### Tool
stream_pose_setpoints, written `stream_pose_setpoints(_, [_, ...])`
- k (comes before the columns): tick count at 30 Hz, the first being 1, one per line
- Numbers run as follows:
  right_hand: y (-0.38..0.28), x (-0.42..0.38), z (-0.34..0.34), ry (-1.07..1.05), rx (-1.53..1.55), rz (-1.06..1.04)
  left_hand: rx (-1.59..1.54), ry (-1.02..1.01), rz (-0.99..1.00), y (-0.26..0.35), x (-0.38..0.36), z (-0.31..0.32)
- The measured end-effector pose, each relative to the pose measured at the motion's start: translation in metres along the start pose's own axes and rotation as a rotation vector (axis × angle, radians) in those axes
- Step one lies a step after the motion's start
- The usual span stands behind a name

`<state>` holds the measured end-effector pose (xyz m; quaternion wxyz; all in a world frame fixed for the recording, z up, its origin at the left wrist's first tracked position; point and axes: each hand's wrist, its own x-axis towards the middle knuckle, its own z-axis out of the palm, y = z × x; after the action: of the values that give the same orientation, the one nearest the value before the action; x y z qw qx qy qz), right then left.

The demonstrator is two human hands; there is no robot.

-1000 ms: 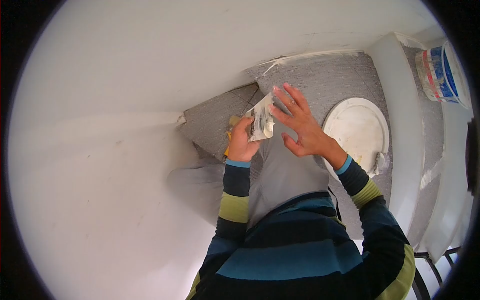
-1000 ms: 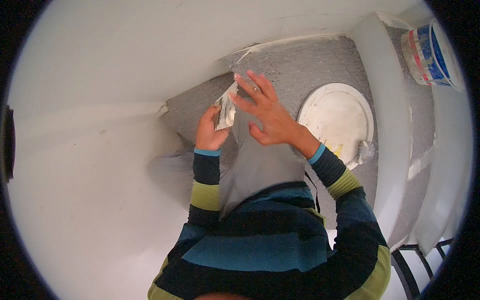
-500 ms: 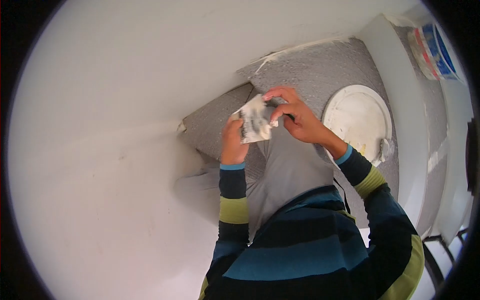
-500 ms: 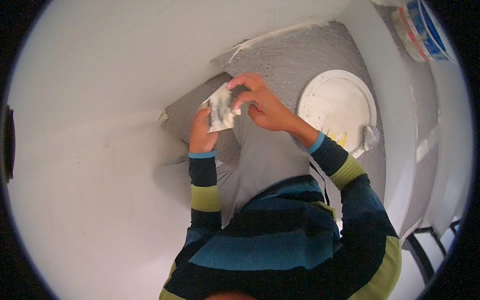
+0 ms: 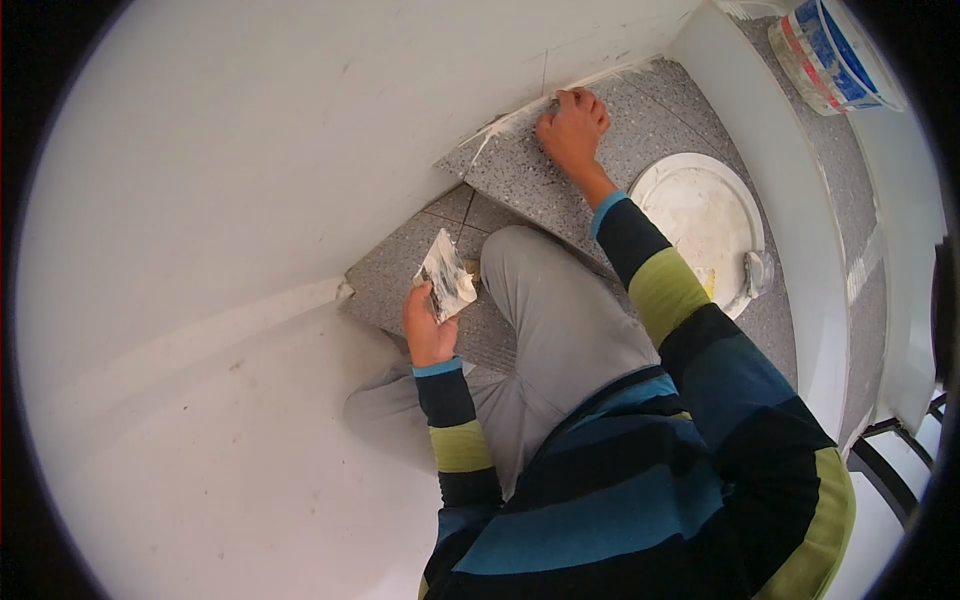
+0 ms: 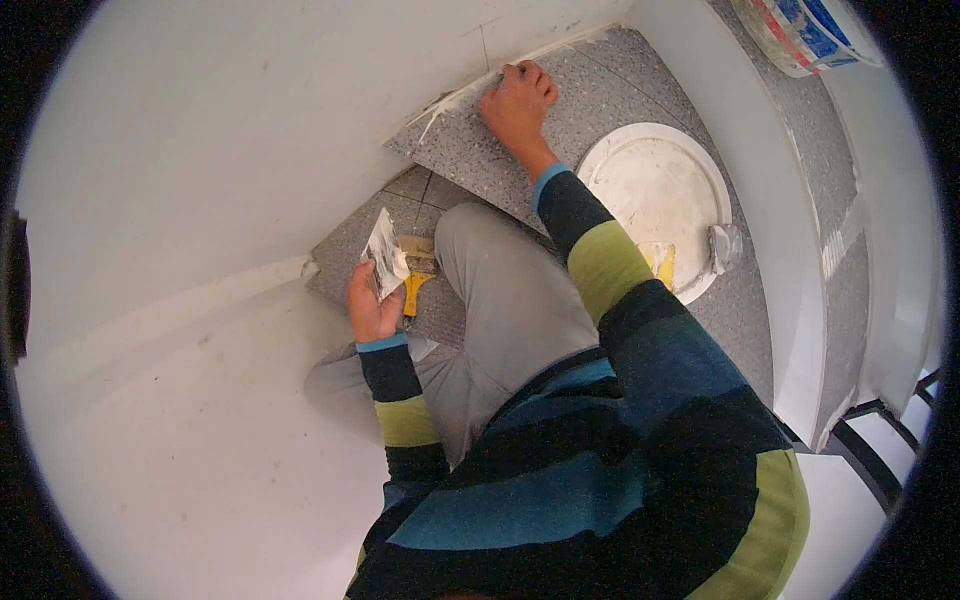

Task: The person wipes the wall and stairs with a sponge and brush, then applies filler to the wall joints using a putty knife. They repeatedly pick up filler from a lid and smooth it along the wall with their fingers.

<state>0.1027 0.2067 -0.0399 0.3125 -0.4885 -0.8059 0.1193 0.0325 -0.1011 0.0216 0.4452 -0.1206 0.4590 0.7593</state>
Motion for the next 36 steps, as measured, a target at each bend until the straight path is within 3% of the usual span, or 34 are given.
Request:
stream_pose_setpoints(8, [-0.066,-0.029,0.022,0.005,-0.125,0.08,-0.031,-0.023,-0.017,-0.004,0.003,-0.016])
stream_pose_setpoints(11, [-0.087,-0.046,0.026,-0.078,-0.049,0.065,-0.018,-0.015,-0.018,-0.002,0.0,-0.01])
stream_pose_setpoints(13, [-0.094,-0.047,0.021,-0.216,0.168,0.161,-0.033,0.002,-0.002,-0.001,-0.002,-0.007])
stream_pose_setpoints(16, [-0.063,-0.029,0.01,-0.11,0.272,0.218,-0.056,0.045,0.0,-0.003,-0.003,-0.009])
stream_pose_setpoints(19, [-0.036,-0.007,-0.005,-0.193,0.261,0.237,-0.07,0.052,0.024,-0.003,-0.001,-0.013])
stream_pose_setpoints(23, [-0.047,-0.014,0.006,-0.161,0.183,0.144,-0.039,0.025,0.014,-0.005,0.002,-0.012])
stream_pose_setpoints(29, [-0.103,-0.057,0.012,-0.325,0.107,0.025,-0.008,0.022,0.037,0.0,-0.003,-0.006])
stream_pose_setpoints(31, [-0.114,-0.063,0.0,-0.514,0.276,0.049,-0.019,0.017,0.043,0.001,-0.004,-0.004])
stream_pose_setpoints(35, [-0.116,-0.086,-0.031,-0.484,0.431,-0.123,-0.07,-0.002,0.042,0.002,-0.004,-0.007])
stream_pose_setpoints(36, [-0.115,-0.088,-0.056,-0.587,0.709,-0.184,-0.108,0.005,0.039,0.001,-0.005,-0.007])
